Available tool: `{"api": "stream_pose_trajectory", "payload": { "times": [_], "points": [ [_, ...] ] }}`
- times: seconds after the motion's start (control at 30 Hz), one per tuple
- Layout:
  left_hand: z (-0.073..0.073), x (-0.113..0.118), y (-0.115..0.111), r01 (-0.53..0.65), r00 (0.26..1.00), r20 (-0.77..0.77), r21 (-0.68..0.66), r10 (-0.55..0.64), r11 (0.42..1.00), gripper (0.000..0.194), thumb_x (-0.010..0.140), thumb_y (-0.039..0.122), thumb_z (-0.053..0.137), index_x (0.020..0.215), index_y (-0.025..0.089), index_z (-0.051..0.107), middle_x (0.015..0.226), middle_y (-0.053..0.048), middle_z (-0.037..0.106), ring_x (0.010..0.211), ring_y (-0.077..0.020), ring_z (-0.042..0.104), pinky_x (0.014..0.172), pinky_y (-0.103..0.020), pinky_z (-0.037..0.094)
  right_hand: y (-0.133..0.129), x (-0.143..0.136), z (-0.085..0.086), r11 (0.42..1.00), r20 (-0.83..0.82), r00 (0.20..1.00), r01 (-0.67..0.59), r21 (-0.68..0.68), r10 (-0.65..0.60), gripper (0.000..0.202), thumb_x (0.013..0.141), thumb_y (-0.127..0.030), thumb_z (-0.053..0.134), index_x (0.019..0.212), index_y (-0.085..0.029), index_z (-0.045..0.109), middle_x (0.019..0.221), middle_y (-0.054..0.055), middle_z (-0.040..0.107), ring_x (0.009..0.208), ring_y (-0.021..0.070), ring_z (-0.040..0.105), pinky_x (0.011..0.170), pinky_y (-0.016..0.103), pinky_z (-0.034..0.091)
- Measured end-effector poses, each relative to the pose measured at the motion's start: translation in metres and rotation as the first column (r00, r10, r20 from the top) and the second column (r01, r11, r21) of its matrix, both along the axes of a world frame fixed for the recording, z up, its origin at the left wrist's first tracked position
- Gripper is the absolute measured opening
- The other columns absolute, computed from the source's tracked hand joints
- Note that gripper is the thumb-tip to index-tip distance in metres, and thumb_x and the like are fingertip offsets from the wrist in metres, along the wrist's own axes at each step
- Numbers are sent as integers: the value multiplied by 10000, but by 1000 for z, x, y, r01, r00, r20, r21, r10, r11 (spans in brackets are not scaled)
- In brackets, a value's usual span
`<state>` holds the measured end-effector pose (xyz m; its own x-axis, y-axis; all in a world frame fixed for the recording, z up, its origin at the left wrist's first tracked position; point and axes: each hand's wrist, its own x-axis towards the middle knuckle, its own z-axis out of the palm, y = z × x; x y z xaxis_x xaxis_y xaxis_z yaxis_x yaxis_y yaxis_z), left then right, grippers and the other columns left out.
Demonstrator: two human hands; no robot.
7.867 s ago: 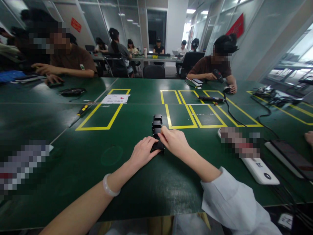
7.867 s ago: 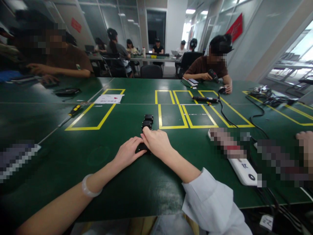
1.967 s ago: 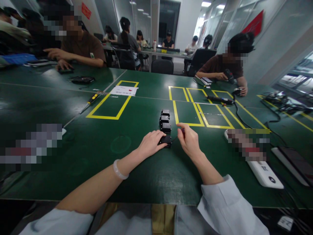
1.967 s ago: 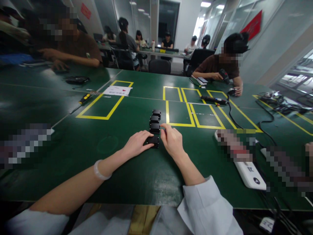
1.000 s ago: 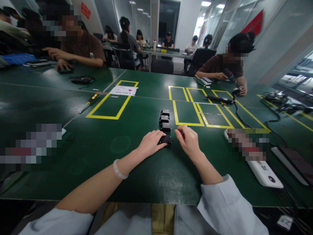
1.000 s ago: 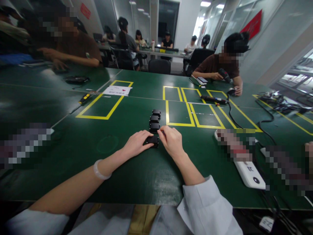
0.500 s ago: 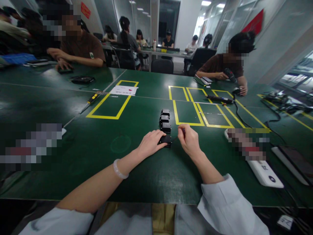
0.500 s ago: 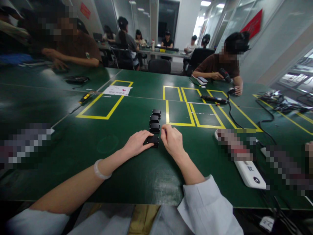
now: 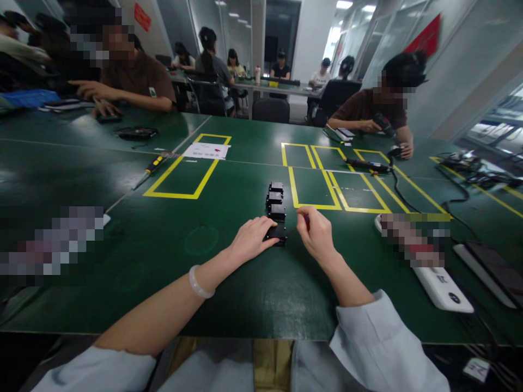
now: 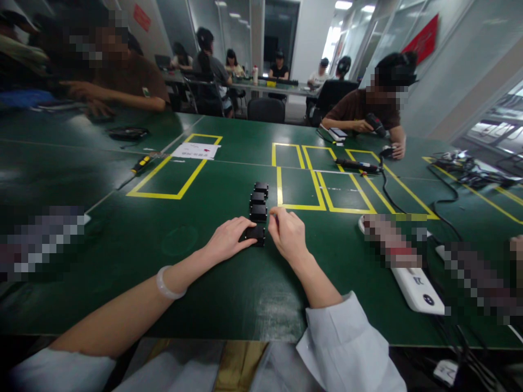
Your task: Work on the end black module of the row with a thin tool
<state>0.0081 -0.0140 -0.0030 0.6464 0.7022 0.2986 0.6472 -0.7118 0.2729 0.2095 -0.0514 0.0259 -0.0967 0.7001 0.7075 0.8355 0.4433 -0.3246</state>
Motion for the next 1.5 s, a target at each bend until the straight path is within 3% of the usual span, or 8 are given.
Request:
{"api": "stream_pose_trajectory", "payload": {
  "times": [0.17, 0.4, 0.57, 0.8, 1.0, 1.27, 1.5],
  "points": [
    [0, 0, 0, -3, 1000, 1, -4, 3, 1000, 323, 873, 416, 600, 1112, 209, 532, 1078, -47, 599, 969, -228, 575, 822, -353, 457, 0, 0, 0, 1000, 9, 1000, -13, -4, 13, 160, 931, -327, 473, 873, -199, 548, 693, 10, 570, 608, 135, 511, 621, 265, 408],
    [0, -1, 0, -8, 1000, -8, -3, 8, 1000, 320, 867, 413, 611, 1101, 210, 533, 1067, -46, 599, 962, -231, 573, 810, -353, 456, 3, 1, -7, 999, -8, 999, 33, 27, -33, 197, 943, -299, 429, 1079, -190, 521, 745, 11, 583, 628, 141, 538, 634, 267, 429],
    [0, 0, 0, -4, 1000, -3, 0, 4, 1000, 329, 866, 414, 613, 1108, 207, 529, 1075, -41, 598, 965, -227, 572, 813, -356, 455, 4, 2, -8, 999, 10, 999, 34, 23, -34, 176, 935, -235, 398, 1025, -182, 539, 768, 28, 601, 625, 140, 530, 640, 275, 422],
    [0, 0, 0, -4, 1000, 2, -6, 4, 1000, 337, 872, 428, 599, 1119, 208, 535, 1080, -52, 598, 960, -231, 576, 807, -358, 461, 2, 4, -2, 999, 21, 1000, 6, 36, -6, 166, 934, -309, 468, 831, -205, 545, 685, 10, 583, 597, 133, 502, 612, 268, 394],
    [1, 0, -1, -13, 1000, 5, -19, 13, 1000, 329, 874, 432, 591, 1111, 210, 538, 1070, -56, 596, 957, -231, 580, 803, -356, 465, 3, 3, -5, 999, -24, 999, 42, 29, -41, 194, 938, -230, 380, 1040, -180, 536, 830, 50, 637, 655, 146, 560, 652, 280, 430],
    [1, 0, -1, -10, 1000, -8, -1, 10, 1000, 333, 867, 418, 608, 1114, 208, 534, 1071, -48, 600, 949, -228, 580, 803, -353, 466, 2, 3, -2, 1000, -11, 1000, 20, -1, -20, 147, 931, -302, 449, 875, -203, 542, 710, 16, 589, 608, 135, 524, 622, 267, 417],
    [0, 0, 0, -9, 1000, 4, -11, 9, 1000, 327, 874, 435, 592, 1103, 209, 540, 1060, -53, 602, 964, -230, 581, 818, -357, 464, 3, 2, -5, 999, -36, 998, 45, 13, -45, 165, 935, -233, 386, 1022, -190, 520, 815, 43, 638, 687, 153, 591, 665, 282, 450]
  ]
}}
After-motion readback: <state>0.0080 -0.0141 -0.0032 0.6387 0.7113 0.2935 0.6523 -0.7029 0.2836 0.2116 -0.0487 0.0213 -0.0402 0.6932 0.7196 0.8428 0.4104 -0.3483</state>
